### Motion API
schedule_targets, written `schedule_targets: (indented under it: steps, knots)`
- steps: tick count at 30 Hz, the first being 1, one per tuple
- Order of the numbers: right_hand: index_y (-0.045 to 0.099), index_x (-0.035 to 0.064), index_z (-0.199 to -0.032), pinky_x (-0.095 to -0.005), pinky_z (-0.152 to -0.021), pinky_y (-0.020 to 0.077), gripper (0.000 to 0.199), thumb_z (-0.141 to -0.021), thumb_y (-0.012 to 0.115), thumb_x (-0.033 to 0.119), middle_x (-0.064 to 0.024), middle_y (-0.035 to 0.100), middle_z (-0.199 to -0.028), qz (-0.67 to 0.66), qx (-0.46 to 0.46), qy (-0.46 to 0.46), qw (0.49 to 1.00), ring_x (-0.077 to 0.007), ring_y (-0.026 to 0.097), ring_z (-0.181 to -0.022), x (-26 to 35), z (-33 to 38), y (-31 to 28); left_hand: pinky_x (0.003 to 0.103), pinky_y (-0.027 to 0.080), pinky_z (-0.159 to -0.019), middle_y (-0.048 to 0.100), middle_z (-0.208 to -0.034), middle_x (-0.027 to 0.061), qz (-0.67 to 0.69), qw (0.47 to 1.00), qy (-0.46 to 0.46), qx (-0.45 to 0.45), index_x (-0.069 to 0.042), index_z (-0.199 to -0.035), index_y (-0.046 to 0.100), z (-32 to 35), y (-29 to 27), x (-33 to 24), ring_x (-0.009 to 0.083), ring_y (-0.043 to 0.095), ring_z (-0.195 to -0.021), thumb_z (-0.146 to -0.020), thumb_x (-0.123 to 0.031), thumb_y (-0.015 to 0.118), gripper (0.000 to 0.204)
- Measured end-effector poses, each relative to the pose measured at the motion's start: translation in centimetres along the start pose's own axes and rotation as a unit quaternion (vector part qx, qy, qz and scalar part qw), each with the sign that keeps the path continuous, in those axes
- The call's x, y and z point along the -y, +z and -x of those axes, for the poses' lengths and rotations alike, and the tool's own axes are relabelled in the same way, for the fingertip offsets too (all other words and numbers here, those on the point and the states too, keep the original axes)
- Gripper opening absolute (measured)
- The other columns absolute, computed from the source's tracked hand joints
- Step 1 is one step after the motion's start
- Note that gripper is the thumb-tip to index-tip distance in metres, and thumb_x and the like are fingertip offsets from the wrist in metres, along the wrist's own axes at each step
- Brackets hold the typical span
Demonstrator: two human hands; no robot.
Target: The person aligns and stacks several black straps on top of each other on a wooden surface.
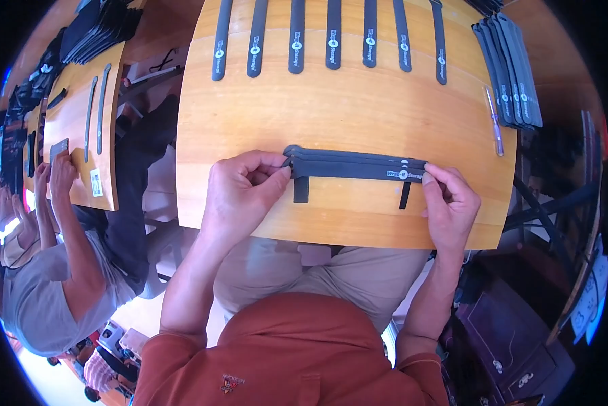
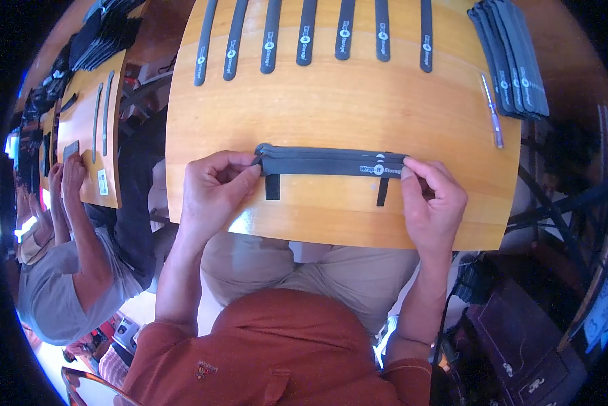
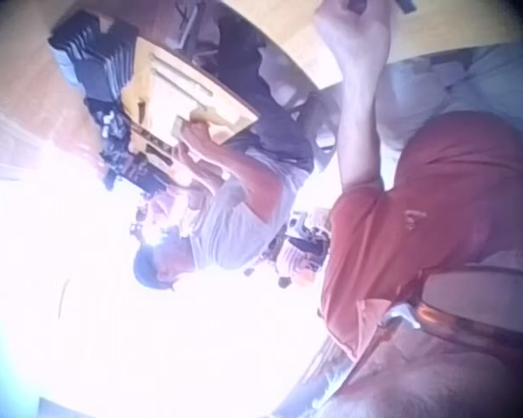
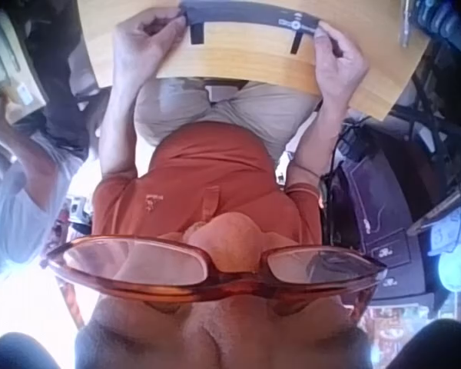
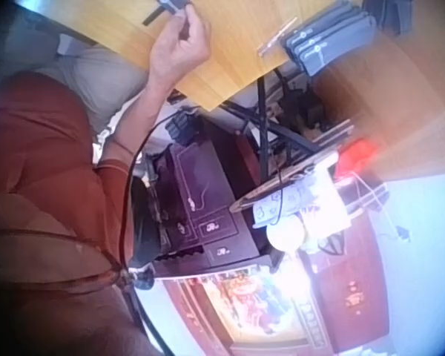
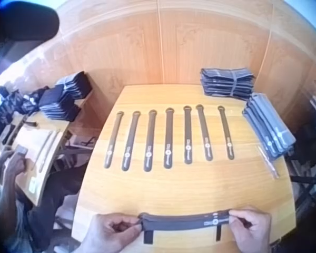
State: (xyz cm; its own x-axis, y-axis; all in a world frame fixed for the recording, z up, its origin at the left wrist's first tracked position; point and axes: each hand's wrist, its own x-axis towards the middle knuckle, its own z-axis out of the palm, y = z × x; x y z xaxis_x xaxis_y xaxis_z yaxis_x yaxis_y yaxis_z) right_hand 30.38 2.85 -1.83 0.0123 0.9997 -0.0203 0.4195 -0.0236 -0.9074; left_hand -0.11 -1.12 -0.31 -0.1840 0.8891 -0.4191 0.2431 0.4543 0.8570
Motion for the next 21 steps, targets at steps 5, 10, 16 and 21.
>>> schedule_targets:
  steps: [5,10,16,21]
  knots:
    - [0.073,-0.0077,-0.103,-0.0215,-0.062,0.0456,0.013,-0.091,0.069,-0.007,-0.0049,0.066,-0.084,0.006,0.004,0.005,1.000,-0.0067,0.058,-0.071,0.15,0.03,-0.01,0.022,0.053,-0.065,0.074,-0.083,0.0052,0.001,1.000,0.010,-0.002,0.007,-0.106,0.075,0.00,-0.03,0.28,0.0051,0.064,-0.071,-0.092,-0.001,0.074,0.016]
    - [0.073,-0.0074,-0.104,-0.0211,-0.061,0.0449,0.013,-0.091,0.069,-0.007,-0.0050,0.067,-0.084,0.004,0.001,0.002,1.000,-0.0068,0.058,-0.070,0.18,-0.04,0.03,0.022,0.053,-0.064,0.074,-0.082,0.0050,0.006,1.000,0.014,0.000,0.007,-0.106,0.075,-0.10,0.03,0.28,0.0052,0.064,-0.070,-0.092,-0.001,0.074,0.016]
    - [0.074,-0.0070,-0.103,-0.0217,-0.062,0.0457,0.013,-0.091,0.069,-0.006,-0.0056,0.068,-0.086,0.003,-0.002,0.001,1.000,-0.0072,0.059,-0.071,-0.09,0.11,0.08,0.021,0.051,-0.063,0.071,-0.078,0.0019,0.003,1.000,0.014,-0.007,0.006,-0.104,0.075,0.00,0.17,0.26,0.0044,0.061,-0.068,-0.093,-0.001,0.074,0.013]
    - [0.074,-0.0067,-0.103,-0.0220,-0.062,0.0459,0.013,-0.091,0.070,-0.006,-0.0060,0.068,-0.085,0.006,-0.006,-0.003,1.000,-0.0076,0.059,-0.071,-0.10,0.14,0.19,0.021,0.050,-0.062,0.070,-0.077,0.0006,0.011,1.000,0.005,-0.005,0.006,-0.103,0.075,0.07,0.18,0.04,0.0037,0.060,-0.067,-0.094,-0.002,0.073,0.012]
